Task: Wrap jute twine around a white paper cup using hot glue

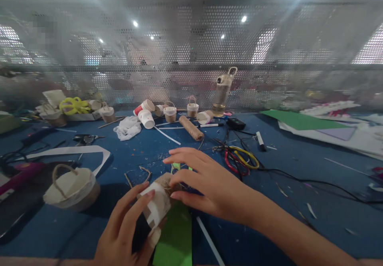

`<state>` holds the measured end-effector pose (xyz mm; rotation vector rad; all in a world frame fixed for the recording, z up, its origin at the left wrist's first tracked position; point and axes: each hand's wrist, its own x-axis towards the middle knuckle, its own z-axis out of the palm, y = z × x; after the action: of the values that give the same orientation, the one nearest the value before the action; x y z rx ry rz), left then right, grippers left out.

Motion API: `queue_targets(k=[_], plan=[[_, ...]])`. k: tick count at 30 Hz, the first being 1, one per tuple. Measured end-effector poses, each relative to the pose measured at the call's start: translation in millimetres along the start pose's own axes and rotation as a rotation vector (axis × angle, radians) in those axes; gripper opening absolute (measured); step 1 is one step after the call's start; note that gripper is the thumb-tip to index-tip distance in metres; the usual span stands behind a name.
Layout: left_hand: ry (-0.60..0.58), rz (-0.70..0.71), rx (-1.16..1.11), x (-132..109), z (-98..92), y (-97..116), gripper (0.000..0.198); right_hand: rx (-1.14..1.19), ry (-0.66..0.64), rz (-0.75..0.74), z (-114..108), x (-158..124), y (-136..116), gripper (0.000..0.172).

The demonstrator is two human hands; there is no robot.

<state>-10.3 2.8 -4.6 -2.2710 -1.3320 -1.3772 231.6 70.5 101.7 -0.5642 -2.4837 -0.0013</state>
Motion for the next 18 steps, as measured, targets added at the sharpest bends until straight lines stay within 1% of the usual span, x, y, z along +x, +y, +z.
queue_targets(k=[2,5,8,11,15,18], plan=[[-0.006,0.01,0.011,0,-0.3,0,0.042,0.023,0.013,-0.015,3,-3,2,0.001],[0.003,0.01,0.03,1,-0.8,1,0.04,0.063,0.038,-0.018,5,-7,4,0.004],[0.002,-0.016,0.034,1,-1.1,2,0.041,0.051,0.061,0.013,9,-9,2,0.01],[-0.001,-0.035,0.036,0,-1.2,2,0.042,0.025,0.091,0.032,12,-9,-3,0.014],[-0.004,-0.038,0.062,-1,-1.4,2,0.038,-0.031,0.156,-0.004,15,-10,-13,0.018],[-0.006,-0.035,0.072,0,-1.4,3,0.035,-0.044,0.203,-0.001,19,-10,-18,0.02]])
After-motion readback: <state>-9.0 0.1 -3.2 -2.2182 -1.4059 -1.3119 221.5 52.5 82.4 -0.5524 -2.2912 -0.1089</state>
